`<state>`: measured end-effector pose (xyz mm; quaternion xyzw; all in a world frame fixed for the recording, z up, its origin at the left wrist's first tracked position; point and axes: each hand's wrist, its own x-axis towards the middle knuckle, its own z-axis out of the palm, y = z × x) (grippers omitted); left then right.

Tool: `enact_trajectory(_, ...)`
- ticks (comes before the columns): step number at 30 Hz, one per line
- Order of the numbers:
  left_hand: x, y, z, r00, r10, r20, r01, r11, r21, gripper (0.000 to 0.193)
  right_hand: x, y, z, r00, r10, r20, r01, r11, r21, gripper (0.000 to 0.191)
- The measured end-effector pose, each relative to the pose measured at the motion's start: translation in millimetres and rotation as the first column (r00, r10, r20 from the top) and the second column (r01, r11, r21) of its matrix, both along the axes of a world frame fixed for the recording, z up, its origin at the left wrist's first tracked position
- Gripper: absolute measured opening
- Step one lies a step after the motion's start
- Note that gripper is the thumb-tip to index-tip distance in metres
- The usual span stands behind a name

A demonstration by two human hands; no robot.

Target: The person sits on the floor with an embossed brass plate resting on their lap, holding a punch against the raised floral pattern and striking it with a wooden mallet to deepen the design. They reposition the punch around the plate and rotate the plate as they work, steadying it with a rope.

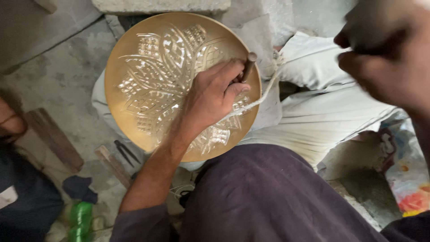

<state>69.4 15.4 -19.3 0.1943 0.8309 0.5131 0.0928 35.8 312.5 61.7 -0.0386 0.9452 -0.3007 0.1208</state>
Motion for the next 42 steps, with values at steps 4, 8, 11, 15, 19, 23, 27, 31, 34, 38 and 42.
enact_trajectory(4,-3.2,3.7,-1.0,1.000,-0.020,0.005,0.020,1.000,-0.019,0.022,-15.0,-18.4,17.4,0.984,0.139,-0.114,-0.127,0.986,0.108,0.035)
enact_trajectory(8,-4.9,4.0,-6.8,0.999,-0.036,-0.038,0.035,0.999,-0.022,0.023,-19.1,-17.3,7.7,0.804,0.518,-0.293,-0.304,0.781,0.546,0.034)
enact_trajectory(11,-0.9,2.2,-11.4,0.999,-0.026,-0.047,0.024,0.999,-0.041,0.023,-13.1,-3.8,-10.2,0.976,-0.178,0.125,0.201,0.957,-0.208,0.039)
enact_trajectory(15,-1.6,3.9,-19.0,0.994,-0.062,-0.088,0.062,0.998,-0.005,0.031,-6.0,20.3,-30.0,0.960,0.247,-0.128,-0.195,0.925,0.325,0.040)
enact_trajectory(19,-0.9,2.6,-20.8,0.998,-0.058,-0.015,0.057,0.994,-0.096,0.037,2.5,29.6,-38.8,0.987,0.118,-0.109,-0.134,0.978,-0.157,0.027)
enact_trajectory(23,-3.3,3.2,-20.6,0.994,-0.081,-0.071,0.075,0.994,-0.084,0.038,7.0,22.9,-34.7,0.979,0.116,-0.168,-0.124,0.992,-0.038,0.025)
enact_trajectory(27,-5.1,2.0,-19.0,0.992,-0.095,-0.083,0.091,0.995,-0.049,0.034,5.8,8.4,-24.9,0.989,0.014,-0.147,-0.018,0.999,-0.029,0.024)
enact_trajectory(31,-5.6,1.9,-17.9,0.988,-0.087,-0.126,0.077,0.994,-0.083,0.037,4.4,-0.9,-17.8,0.989,-0.058,-0.134,0.054,0.998,-0.030,0.030)
enact_trajectory(34,-7.6,3.3,-19.4,0.987,-0.109,-0.117,0.097,0.990,-0.105,0.040,5.4,-0.8,-16.9,0.948,0.165,-0.273,-0.085,0.956,0.282,0.032)
enact_trajectory(38,-7.7,3.7,-21.8,0.986,-0.116,-0.123,0.104,0.989,-0.103,0.041,13.0,3.4,-21.6,0.980,-0.196,0.045,0.201,0.949,-0.243,0.033)
enact_trajectory(42,-7.5,3.8,-25.1,0.982,-0.135,-0.132,0.118,0.984,-0.133,0.040,21.9,5.8,-26.1,0.932,0.149,-0.330,-0.070,0.968,0.239,0.032)
